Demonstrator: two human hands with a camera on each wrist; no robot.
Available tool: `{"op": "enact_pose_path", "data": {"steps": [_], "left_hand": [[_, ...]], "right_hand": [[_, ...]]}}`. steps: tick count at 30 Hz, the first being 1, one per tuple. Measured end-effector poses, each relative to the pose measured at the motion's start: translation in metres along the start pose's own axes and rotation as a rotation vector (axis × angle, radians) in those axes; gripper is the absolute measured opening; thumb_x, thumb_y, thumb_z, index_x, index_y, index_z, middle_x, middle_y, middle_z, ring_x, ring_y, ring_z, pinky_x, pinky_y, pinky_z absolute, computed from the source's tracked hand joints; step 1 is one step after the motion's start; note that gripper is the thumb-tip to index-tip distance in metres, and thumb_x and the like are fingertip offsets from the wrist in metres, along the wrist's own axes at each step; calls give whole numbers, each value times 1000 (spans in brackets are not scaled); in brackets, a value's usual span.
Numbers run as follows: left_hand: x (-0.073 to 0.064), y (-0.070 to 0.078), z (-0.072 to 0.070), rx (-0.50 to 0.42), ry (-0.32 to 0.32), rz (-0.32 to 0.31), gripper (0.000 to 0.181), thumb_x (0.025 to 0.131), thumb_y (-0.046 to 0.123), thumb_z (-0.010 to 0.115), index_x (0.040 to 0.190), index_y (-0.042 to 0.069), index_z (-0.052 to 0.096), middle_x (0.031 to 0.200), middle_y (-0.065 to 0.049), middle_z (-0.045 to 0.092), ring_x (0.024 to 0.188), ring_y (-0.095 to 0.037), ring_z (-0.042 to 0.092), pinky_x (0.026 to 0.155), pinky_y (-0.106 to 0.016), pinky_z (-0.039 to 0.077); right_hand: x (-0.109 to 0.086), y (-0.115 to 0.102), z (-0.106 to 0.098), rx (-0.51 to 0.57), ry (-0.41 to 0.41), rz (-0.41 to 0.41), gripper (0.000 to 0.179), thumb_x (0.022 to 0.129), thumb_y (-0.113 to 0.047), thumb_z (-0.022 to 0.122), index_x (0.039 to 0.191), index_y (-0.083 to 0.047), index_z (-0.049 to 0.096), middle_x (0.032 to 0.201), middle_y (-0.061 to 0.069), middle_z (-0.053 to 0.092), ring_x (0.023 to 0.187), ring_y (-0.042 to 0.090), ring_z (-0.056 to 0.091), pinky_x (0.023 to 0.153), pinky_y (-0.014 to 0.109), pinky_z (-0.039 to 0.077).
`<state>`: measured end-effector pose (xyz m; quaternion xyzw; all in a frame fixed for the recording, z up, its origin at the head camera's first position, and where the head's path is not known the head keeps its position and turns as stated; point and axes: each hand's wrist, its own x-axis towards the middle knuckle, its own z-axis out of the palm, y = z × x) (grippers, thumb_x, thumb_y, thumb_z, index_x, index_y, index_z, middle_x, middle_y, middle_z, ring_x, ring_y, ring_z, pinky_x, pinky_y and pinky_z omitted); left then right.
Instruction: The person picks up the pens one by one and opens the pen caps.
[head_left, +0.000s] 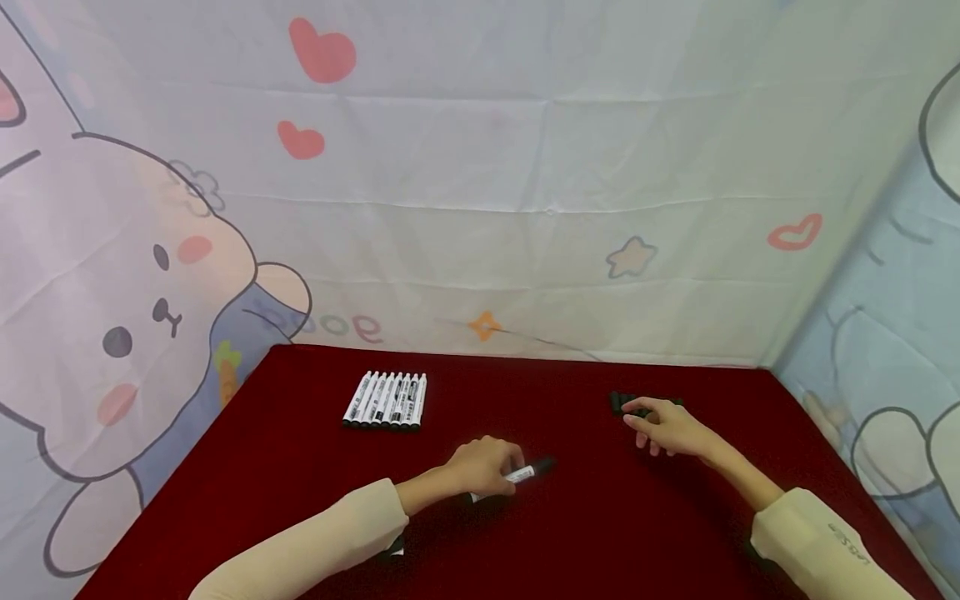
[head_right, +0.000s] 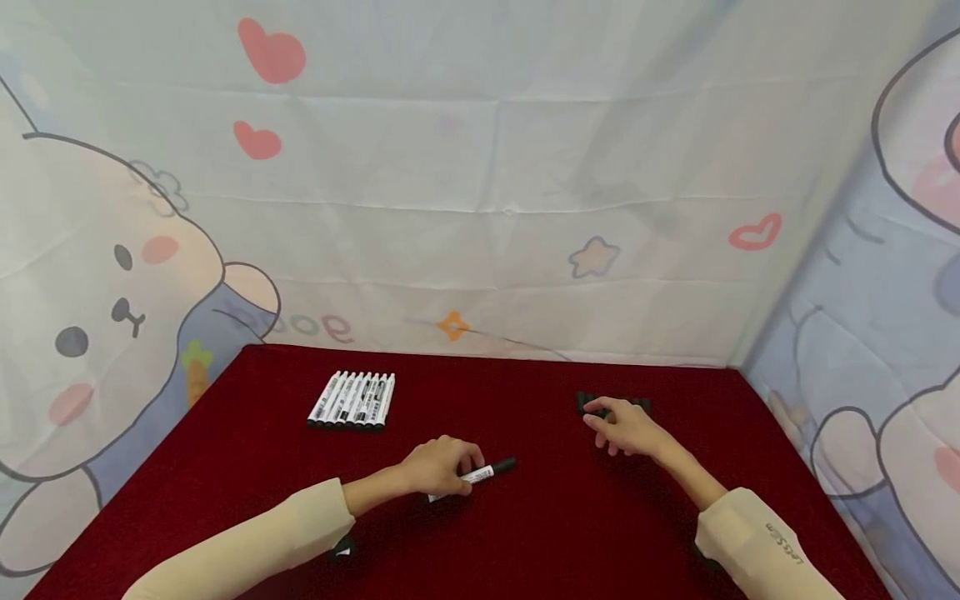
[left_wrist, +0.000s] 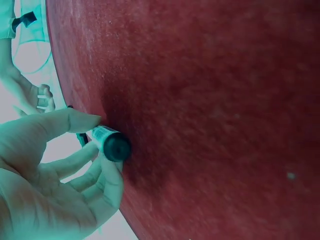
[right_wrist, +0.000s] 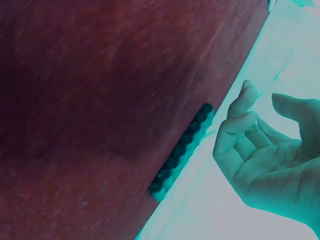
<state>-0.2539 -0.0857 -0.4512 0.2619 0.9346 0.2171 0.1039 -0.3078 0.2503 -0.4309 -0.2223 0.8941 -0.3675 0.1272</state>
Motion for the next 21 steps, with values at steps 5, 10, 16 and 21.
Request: {"op": "enact_pose_path", "data": {"steps": [5,10,16,21], "left_hand": [[-6,-13,-4,-107,-9,111,25,87,1,73,111,2,69,92,-12,74,69,-7,61,61,-17,47],[-14,-23,-11,-117,8,164,28,88,-5,67,115,1,68,100,-14,69,85,-17,62,73,-21,48],[-21,-31,-19,-141,36,177,29,91,-4,67,119,5,69,105,-13,66,91,-17,62,76,-22,49],[-24,-27,-21,-177,65,231,28,91,-4,69,118,5,70,101,-10,66,89,-16,64,77,-20,50]], "right_hand": [[3,-8,8,9,-35,-54,45,108,-20,51,140,11,48,79,11,69,59,18,61,47,23,43],[4,-14,14,-3,-62,-76,44,108,-21,51,139,11,50,79,11,69,59,20,62,47,23,44],[7,-19,23,-9,-94,-94,44,108,-23,52,137,9,53,80,7,69,60,19,62,48,24,46],[9,-28,32,0,-135,-113,41,108,-24,50,134,7,58,84,7,69,63,18,63,51,24,48]]}}
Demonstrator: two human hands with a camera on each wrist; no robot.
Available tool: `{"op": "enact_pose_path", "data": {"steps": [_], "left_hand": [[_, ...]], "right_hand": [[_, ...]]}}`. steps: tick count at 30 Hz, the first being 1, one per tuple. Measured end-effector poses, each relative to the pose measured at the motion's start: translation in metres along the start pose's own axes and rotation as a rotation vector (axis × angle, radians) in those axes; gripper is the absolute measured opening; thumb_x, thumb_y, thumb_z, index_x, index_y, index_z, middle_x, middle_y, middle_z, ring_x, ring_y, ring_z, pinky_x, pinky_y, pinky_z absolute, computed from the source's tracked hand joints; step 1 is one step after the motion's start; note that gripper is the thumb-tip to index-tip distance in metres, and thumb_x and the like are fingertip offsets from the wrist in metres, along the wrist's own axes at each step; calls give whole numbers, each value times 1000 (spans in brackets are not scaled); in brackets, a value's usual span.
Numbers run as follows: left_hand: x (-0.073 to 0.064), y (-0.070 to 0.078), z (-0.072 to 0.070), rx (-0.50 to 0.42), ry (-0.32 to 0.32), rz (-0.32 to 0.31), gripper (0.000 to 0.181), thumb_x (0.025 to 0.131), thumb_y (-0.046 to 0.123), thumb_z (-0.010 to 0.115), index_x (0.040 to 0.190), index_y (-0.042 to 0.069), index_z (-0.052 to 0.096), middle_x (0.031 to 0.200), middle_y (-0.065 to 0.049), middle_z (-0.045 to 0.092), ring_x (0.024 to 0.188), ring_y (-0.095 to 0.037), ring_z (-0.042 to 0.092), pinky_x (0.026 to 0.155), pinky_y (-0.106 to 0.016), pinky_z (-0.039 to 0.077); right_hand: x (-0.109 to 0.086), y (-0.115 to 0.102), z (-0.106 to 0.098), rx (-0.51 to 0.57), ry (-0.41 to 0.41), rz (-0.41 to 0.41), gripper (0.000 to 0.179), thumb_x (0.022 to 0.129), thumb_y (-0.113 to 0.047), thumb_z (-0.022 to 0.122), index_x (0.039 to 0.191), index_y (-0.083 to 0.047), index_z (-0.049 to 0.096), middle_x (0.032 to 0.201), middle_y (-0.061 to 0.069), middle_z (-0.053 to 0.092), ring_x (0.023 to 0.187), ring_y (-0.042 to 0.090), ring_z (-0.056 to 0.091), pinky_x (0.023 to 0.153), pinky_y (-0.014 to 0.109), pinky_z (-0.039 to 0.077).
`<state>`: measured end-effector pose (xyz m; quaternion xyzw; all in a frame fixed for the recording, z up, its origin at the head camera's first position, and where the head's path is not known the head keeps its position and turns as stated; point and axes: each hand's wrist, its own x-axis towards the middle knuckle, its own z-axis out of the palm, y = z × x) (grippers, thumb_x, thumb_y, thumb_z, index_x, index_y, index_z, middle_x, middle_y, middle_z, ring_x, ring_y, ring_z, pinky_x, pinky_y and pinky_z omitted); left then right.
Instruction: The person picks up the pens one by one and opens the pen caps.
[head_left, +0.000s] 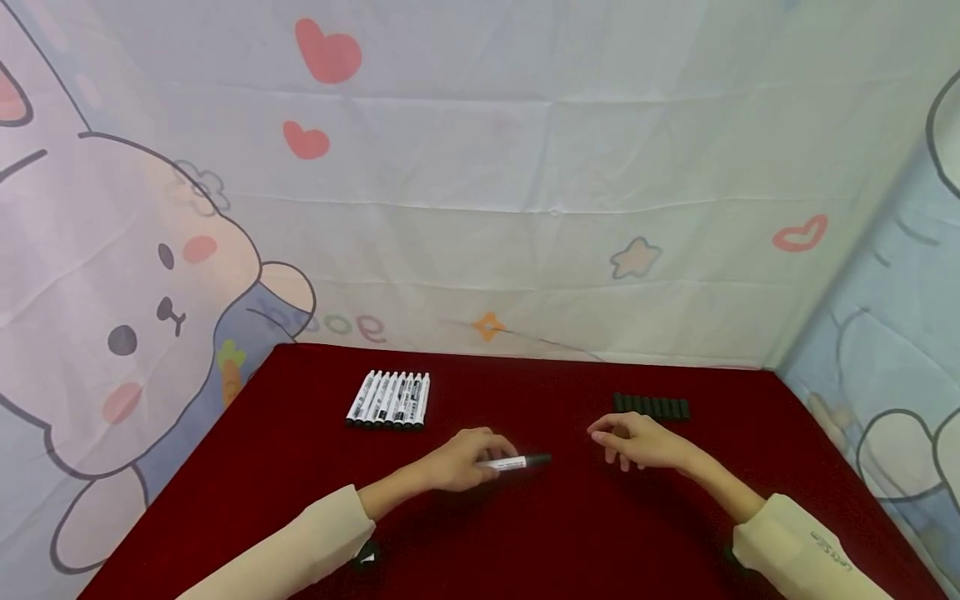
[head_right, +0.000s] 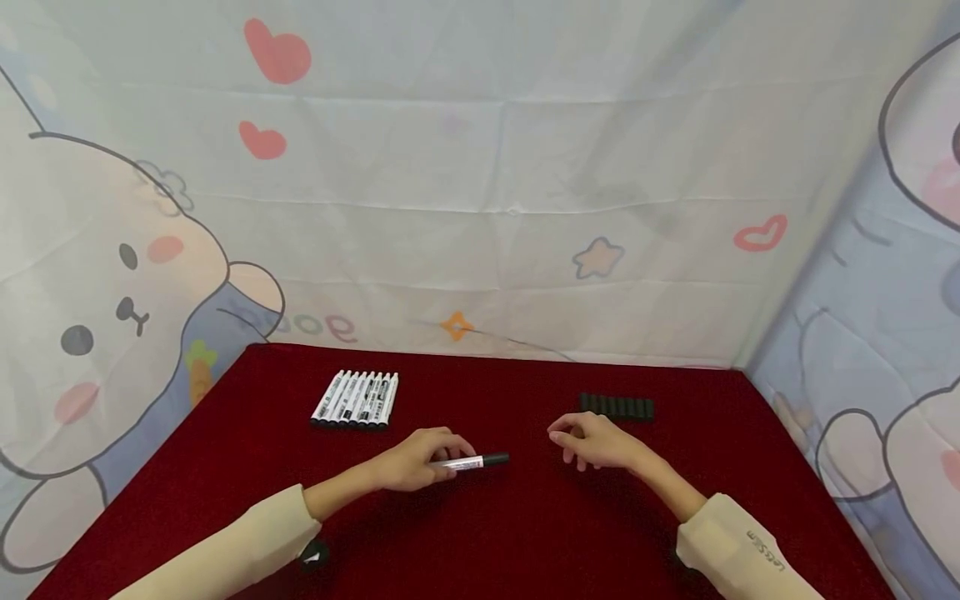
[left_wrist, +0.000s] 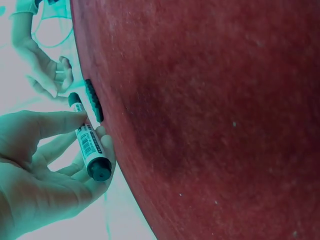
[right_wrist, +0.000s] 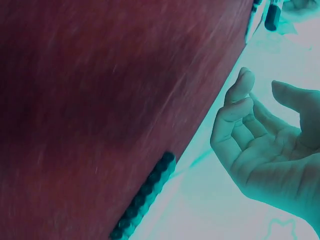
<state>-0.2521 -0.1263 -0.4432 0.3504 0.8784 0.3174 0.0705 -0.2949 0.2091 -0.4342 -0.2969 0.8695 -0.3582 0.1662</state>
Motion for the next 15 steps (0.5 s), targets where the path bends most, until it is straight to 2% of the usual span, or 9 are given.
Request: {"op": "enact_pose_path", "data": {"steps": [5,10,15], "left_hand": [[1,7,2,-27,19,57,26,89,-5,71,114,2,69,100,-12,69,90,-19,69,79,-18,51],[3,11,3,-57,14,88,21,90,-3,71,111,1,67,106,-13,71,94,-20,70,83,-18,52],[4,12,4,-102,4,91,22,92,-2,70,113,2,66,109,-13,70,98,-19,70,87,-19,54]], "right_hand": [[2,-12,13,85,-79,-3,43,109,-28,49,136,5,58,98,12,72,72,16,67,58,26,53],[2,-22,25,189,-165,-31,44,110,-28,47,138,4,58,114,18,72,82,21,72,68,29,59],[7,-31,34,248,-239,-58,40,109,-29,48,132,1,63,105,15,74,82,20,71,69,30,60]]}}
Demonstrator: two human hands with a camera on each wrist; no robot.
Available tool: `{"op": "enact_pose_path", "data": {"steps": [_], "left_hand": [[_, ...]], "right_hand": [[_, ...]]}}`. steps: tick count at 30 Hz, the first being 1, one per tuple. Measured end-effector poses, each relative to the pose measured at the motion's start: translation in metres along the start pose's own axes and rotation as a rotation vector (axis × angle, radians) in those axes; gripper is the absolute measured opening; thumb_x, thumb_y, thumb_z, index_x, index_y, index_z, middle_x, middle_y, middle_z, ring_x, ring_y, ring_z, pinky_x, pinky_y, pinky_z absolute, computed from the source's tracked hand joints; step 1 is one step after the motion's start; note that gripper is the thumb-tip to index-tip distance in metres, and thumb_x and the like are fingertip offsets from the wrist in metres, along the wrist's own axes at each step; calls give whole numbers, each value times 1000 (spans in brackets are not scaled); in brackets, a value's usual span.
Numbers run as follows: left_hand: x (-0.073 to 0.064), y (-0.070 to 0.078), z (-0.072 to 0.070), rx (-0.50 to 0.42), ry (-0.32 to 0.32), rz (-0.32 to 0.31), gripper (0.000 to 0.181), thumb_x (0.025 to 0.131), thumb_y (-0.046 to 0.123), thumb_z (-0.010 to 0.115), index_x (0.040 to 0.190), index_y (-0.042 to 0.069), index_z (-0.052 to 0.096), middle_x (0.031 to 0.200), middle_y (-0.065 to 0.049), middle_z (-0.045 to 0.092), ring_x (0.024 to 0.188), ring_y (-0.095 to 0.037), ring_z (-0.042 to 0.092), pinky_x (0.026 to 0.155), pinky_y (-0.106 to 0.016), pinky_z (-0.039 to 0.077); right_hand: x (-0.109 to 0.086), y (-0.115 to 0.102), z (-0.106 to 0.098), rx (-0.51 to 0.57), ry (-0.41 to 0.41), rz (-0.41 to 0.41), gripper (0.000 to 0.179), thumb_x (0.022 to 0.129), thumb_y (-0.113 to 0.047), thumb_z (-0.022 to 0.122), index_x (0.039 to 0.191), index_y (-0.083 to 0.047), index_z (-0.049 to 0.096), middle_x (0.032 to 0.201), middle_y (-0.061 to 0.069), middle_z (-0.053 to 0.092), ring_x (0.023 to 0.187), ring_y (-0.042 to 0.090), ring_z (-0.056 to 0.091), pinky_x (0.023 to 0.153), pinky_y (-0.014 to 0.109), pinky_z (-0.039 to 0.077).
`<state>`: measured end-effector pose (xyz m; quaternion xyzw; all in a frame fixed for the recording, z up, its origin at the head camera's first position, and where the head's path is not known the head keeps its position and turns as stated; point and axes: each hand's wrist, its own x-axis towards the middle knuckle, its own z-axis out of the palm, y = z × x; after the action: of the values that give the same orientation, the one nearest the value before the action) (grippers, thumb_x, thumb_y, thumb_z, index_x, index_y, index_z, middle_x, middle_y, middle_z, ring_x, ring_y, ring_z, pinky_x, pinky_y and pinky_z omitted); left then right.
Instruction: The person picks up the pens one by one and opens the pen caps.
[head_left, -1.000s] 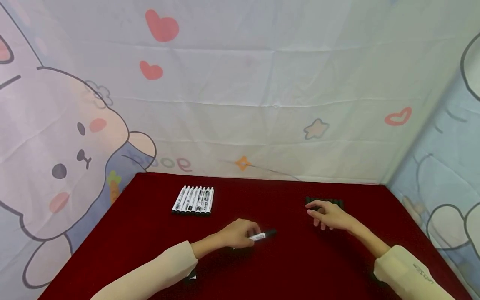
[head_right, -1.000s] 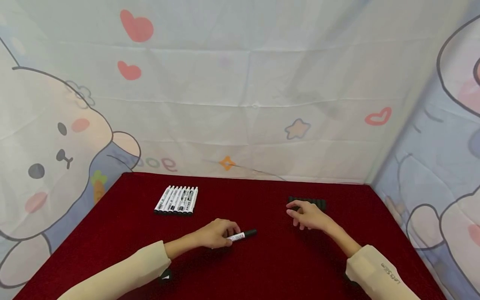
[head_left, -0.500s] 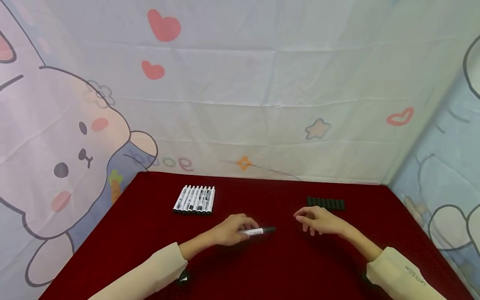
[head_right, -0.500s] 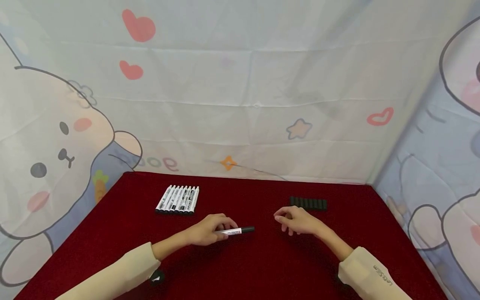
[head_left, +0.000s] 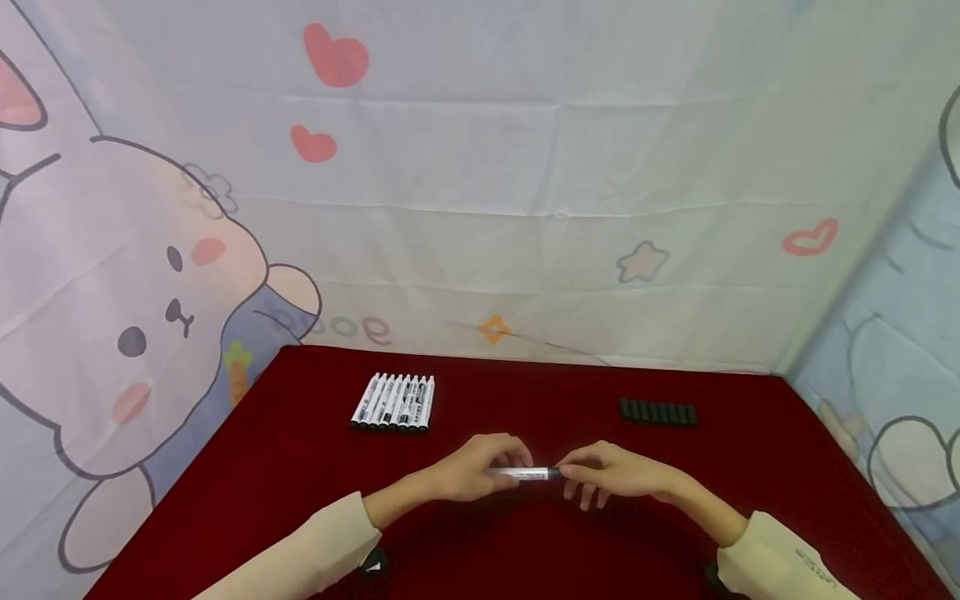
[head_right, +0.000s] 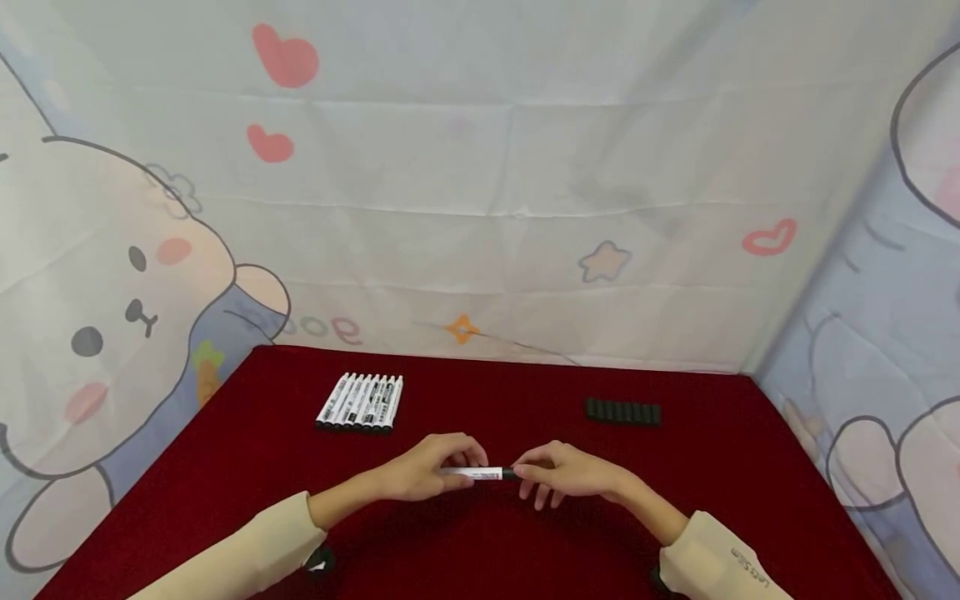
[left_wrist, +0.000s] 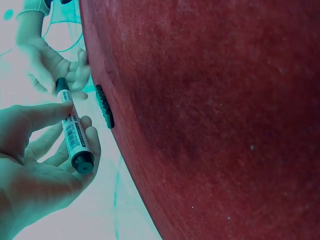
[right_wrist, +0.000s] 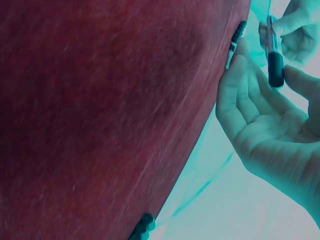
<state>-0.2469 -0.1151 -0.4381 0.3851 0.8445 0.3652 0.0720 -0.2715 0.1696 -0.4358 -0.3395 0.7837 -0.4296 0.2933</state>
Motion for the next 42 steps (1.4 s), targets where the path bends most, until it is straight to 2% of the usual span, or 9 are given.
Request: {"op": "enact_pose_path", "data": {"steps": [3,7,14,19,22,26,29,34,42], "left_hand": [[2,1,1,-60,-12,-17,21,94,-2,68,114,2,66,106,-14,69,88,-18,72,76,-19,57],[5,3,2,-105,-21,-27,20,95,-2,67,115,1,65,103,-15,69,74,-15,71,63,-18,57],[6,8,4,-31,7,19,17,92,5,72,109,4,70,100,-10,73,84,0,62,76,-16,53],[4,13,2,-19,1,68,19,92,13,77,109,7,74,99,-8,74,83,3,61,75,-15,52],[2,13,-1,25,-17,125,22,94,17,74,114,8,76,100,-5,74,84,4,58,75,-15,52],[0,10,-5,77,-45,200,24,98,16,68,120,7,74,102,-3,74,86,3,58,78,-14,52],[0,9,-6,100,-66,236,25,101,16,64,122,7,73,105,-3,74,90,2,60,81,-13,53],[0,11,-7,118,-110,265,26,104,17,59,125,6,71,105,-4,74,90,3,60,83,-12,52],[-1,14,-8,91,-173,240,27,105,17,56,125,5,70,100,-11,73,78,6,49,74,-11,50]], "right_hand": [[2,-3,2,18,-26,-5,39,110,-29,48,128,2,64,91,8,70,75,16,67,65,26,57],[2,-3,5,27,-59,-11,38,111,-27,45,122,5,63,78,1,59,64,8,57,59,21,50],[0,-4,13,52,-96,-5,40,111,-30,44,119,5,62,75,-4,46,60,5,41,56,18,38],[-3,-5,19,67,-123,-30,42,112,-30,41,121,7,60,74,-6,42,59,3,34,53,16,32],[-5,-7,20,-34,-106,-113,39,112,-26,38,118,6,60,75,-7,43,60,-1,35,55,15,34],[-7,-11,20,-262,-25,-238,31,113,-24,38,111,-2,60,77,-5,48,66,-5,40,61,15,40],[-9,-14,20,-372,16,-283,27,112,-24,39,110,-7,60,80,-1,53,69,-6,41,66,16,44],[-13,-15,24,-412,34,-306,25,112,-23,39,109,-8,59,77,-6,50,67,-7,38,66,16,45],[-16,-12,30,-435,54,-320,23,112,-23,39,106,-10,57,76,-15,42,65,-9,36,62,14,43]]}}
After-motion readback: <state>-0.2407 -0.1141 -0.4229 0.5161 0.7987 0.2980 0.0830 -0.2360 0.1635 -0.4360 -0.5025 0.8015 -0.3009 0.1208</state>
